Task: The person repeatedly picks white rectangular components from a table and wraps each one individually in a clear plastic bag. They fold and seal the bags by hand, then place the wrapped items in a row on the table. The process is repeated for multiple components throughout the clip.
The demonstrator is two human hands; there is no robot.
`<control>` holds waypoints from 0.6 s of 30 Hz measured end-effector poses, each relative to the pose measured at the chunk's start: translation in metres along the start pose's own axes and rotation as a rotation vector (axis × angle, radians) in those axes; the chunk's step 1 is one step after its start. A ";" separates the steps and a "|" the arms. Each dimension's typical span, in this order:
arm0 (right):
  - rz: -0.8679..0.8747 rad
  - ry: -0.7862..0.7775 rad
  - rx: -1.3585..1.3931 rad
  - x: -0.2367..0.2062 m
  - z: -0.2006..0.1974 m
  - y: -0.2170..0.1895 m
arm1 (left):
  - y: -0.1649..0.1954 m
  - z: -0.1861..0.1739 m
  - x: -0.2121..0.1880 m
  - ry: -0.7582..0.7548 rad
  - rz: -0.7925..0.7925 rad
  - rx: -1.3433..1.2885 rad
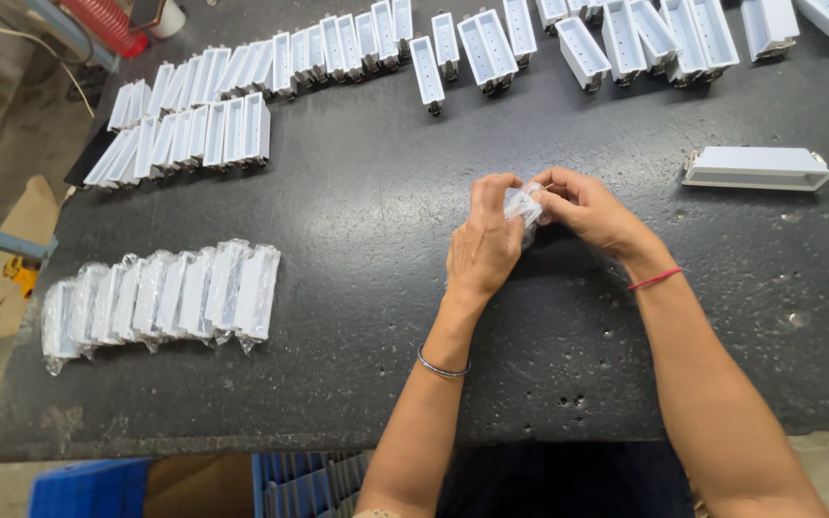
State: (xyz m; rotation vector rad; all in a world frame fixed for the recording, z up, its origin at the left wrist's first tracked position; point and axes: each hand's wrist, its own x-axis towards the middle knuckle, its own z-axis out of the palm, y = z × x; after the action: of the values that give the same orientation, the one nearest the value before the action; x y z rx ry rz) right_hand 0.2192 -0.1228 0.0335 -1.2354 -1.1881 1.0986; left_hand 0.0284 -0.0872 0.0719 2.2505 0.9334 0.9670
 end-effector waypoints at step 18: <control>0.045 0.026 0.030 -0.001 0.002 -0.004 | 0.009 -0.008 0.004 -0.037 -0.138 -0.058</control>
State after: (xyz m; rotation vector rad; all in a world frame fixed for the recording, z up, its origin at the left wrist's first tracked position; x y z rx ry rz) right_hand 0.2166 -0.1239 0.0371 -1.2555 -1.1252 1.1261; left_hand 0.0271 -0.0885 0.0844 2.1184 1.0170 0.8773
